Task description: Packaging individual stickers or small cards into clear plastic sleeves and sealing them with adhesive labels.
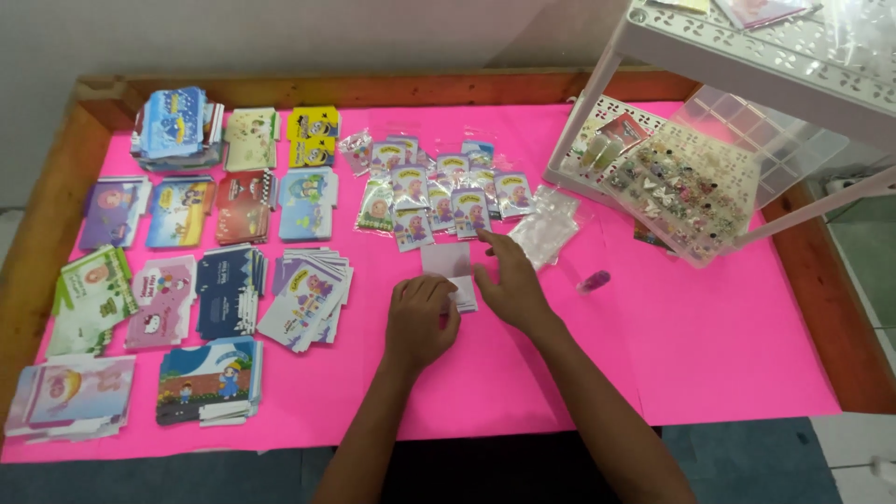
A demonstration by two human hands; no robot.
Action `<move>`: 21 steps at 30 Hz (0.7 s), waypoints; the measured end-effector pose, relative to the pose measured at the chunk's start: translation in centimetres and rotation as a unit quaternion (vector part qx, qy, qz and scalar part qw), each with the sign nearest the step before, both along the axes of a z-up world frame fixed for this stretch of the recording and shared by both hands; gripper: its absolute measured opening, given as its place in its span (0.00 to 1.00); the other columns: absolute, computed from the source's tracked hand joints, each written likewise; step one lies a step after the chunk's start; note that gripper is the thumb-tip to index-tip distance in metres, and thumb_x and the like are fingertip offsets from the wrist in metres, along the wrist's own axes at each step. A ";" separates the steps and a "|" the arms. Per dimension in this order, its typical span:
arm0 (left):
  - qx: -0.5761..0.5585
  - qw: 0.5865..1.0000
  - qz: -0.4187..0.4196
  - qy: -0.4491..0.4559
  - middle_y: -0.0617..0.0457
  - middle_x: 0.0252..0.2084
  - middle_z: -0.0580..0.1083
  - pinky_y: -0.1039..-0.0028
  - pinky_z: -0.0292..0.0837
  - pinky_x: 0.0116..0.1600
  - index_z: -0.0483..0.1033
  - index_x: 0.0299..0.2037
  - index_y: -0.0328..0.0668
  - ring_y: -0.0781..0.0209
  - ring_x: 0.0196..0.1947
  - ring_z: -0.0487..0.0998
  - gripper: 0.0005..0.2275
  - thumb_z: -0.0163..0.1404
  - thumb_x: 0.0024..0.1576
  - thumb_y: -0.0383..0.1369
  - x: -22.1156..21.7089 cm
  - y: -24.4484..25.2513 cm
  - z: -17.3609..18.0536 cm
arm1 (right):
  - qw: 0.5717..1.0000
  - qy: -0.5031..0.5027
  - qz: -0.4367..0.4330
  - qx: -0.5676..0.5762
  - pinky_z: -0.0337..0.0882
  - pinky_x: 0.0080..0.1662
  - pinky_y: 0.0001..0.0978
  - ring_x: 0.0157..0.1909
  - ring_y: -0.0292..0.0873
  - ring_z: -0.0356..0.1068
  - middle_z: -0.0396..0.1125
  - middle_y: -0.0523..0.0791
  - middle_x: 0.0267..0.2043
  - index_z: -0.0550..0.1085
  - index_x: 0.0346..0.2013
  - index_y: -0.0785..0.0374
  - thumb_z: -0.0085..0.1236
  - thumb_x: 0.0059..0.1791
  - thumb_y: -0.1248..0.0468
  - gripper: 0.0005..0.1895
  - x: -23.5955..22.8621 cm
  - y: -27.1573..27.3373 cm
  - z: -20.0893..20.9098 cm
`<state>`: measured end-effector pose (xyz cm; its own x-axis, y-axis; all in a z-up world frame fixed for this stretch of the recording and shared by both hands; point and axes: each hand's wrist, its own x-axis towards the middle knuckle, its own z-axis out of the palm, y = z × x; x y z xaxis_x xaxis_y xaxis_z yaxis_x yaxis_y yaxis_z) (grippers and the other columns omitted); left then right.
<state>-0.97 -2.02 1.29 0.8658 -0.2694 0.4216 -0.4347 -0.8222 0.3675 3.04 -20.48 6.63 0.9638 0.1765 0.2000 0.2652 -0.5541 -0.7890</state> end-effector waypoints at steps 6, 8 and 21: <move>-0.008 1.000 0.006 -0.019 0.58 0.41 0.75 0.62 0.66 0.59 0.76 0.42 0.54 0.59 0.50 0.77 0.11 0.50 0.49 0.33 0.4 0.1 -2.0 | 0.996 0.017 0.008 -0.089 0.70 0.52 0.43 0.46 0.47 0.73 0.74 0.44 0.42 0.76 0.57 0.54 0.59 0.48 0.62 0.21 3.1 0.8 -4.6; -0.053 0.998 0.017 -0.025 0.58 0.37 0.73 0.63 0.70 0.54 0.74 0.38 0.51 0.57 0.43 0.78 0.09 0.49 0.48 0.29 0.6 0.3 -1.7 | 0.997 -0.011 0.017 -0.077 0.72 0.51 0.42 0.45 0.46 0.73 0.74 0.44 0.41 0.76 0.55 0.54 0.59 0.47 0.65 0.20 1.6 0.6 -3.7; -0.244 0.965 0.074 0.056 0.52 0.38 0.76 0.62 0.75 0.47 0.79 0.42 0.47 0.52 0.41 0.80 0.08 0.44 0.63 0.33 -0.4 3.6 2.3 | 0.973 -0.111 0.120 -0.163 0.70 0.50 0.46 0.53 0.50 0.68 0.69 0.45 0.50 0.77 0.47 0.52 0.67 0.43 0.50 0.20 -5.0 0.4 -2.5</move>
<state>-1.41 1.58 3.55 0.9272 0.0672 0.3685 -0.2610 -0.5896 0.7644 -1.94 -20.04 4.16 0.8265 0.4802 0.2938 0.5616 -0.6664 -0.4904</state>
